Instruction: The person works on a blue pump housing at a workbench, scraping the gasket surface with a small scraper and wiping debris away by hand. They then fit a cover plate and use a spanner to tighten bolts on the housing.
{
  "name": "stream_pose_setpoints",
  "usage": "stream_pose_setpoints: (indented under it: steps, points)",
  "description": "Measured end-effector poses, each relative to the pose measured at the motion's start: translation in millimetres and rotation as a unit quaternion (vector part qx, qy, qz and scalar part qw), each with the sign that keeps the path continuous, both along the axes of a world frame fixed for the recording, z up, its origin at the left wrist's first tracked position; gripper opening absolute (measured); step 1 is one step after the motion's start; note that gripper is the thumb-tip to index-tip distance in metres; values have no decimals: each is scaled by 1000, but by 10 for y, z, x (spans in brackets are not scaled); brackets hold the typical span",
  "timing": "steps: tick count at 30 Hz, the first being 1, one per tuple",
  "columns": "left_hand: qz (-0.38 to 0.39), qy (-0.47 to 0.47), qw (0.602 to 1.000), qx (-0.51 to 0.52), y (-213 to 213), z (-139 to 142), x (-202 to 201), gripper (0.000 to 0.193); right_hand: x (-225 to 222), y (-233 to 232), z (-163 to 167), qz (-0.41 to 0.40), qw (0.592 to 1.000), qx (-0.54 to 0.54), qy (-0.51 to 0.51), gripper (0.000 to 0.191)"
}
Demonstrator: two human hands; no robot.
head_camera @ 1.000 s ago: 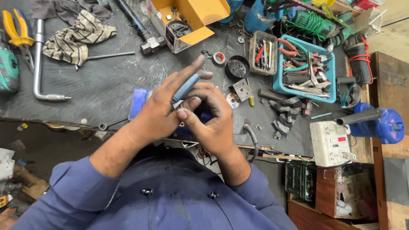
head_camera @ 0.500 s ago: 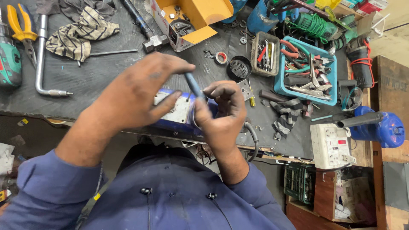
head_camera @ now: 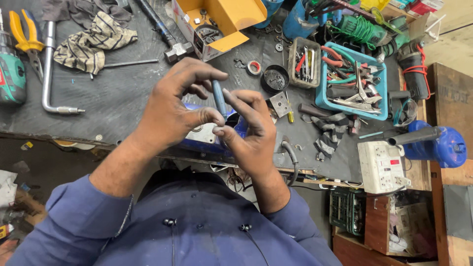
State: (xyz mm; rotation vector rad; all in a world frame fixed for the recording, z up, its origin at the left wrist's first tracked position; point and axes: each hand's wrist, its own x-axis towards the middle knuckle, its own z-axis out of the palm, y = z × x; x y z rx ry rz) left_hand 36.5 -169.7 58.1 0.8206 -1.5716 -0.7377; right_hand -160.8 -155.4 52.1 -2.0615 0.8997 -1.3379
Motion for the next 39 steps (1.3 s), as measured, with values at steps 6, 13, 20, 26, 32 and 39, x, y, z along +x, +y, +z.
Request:
stream_pose_setpoints:
  steps: [6,13,20,26,32,39]
  points:
    - [29,74,997,19,70,-217,-41,13,25,-71,-189,-48,965,125,-227,25]
    - [-53,163,984,43,35,-146,-131,48,-4,-92,-88,-14,998,2,-57,32]
    - [25,109,990,85,92,-143,-106,25,4,-114,-103,-25,980,100,-171,31]
    - [-102,186,972,97,34,-242,-64,43,49,-102,-74,-52,986,95,-127,29]
    - [-162,96,976,109,-81,-119,-35,70,32,-86,38,34,999,4,16,43]
    - [-78,175,970,149,7,-201,-74,28,49,-139,-112,-51,954,129,-265,27]
